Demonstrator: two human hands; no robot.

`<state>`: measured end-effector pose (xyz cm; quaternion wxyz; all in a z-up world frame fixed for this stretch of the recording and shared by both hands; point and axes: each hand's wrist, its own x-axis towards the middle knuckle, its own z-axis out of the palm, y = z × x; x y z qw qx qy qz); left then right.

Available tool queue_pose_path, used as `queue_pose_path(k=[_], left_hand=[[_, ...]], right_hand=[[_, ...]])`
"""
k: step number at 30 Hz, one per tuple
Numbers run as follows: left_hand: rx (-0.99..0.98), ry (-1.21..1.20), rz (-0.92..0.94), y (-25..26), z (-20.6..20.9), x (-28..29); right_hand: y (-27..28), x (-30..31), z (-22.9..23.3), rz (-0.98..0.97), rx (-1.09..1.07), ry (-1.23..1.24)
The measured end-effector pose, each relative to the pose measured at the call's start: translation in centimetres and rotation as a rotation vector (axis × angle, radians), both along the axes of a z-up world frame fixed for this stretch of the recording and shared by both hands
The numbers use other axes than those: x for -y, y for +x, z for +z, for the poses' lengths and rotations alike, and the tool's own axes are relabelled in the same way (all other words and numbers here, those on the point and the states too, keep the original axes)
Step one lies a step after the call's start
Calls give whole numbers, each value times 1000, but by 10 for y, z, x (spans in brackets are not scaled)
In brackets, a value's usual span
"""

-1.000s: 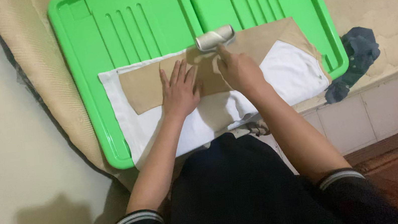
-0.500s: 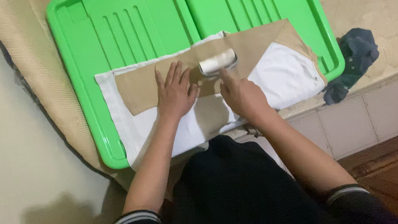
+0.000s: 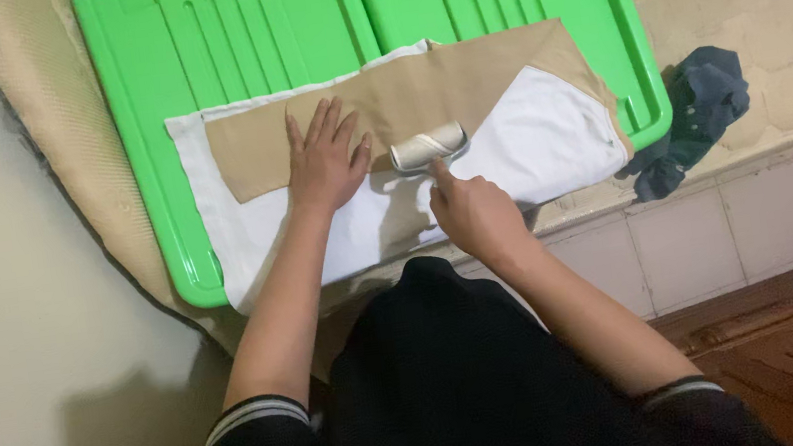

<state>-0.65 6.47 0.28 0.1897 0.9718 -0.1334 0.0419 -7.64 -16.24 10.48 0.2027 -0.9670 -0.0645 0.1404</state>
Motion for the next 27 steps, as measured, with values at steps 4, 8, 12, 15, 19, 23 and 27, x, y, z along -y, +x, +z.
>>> queue_pose_path(k=[4, 8, 12, 15, 19, 23, 27], left_hand=[[-11, 6, 14, -1, 0, 0], [-15, 10, 20, -1, -3, 0], [-13, -8, 21, 1, -3, 1], [-28, -21, 21, -4, -2, -2], [-36, -20, 15, -3, 0, -1], [-7, -80, -2, -1, -7, -6], [-34, -210, -4, 2, -14, -13]], right_hand=[[0, 0, -10, 5, 24, 47], [-2, 8, -10, 82, -2, 46], [1, 7, -7, 36, 0, 74], [-4, 7, -2, 78, 3, 73], [-10, 17, 17, 34, -39, 128], [-16, 8, 20, 6, -19, 175], [-20, -10, 17, 50, 49, 169]])
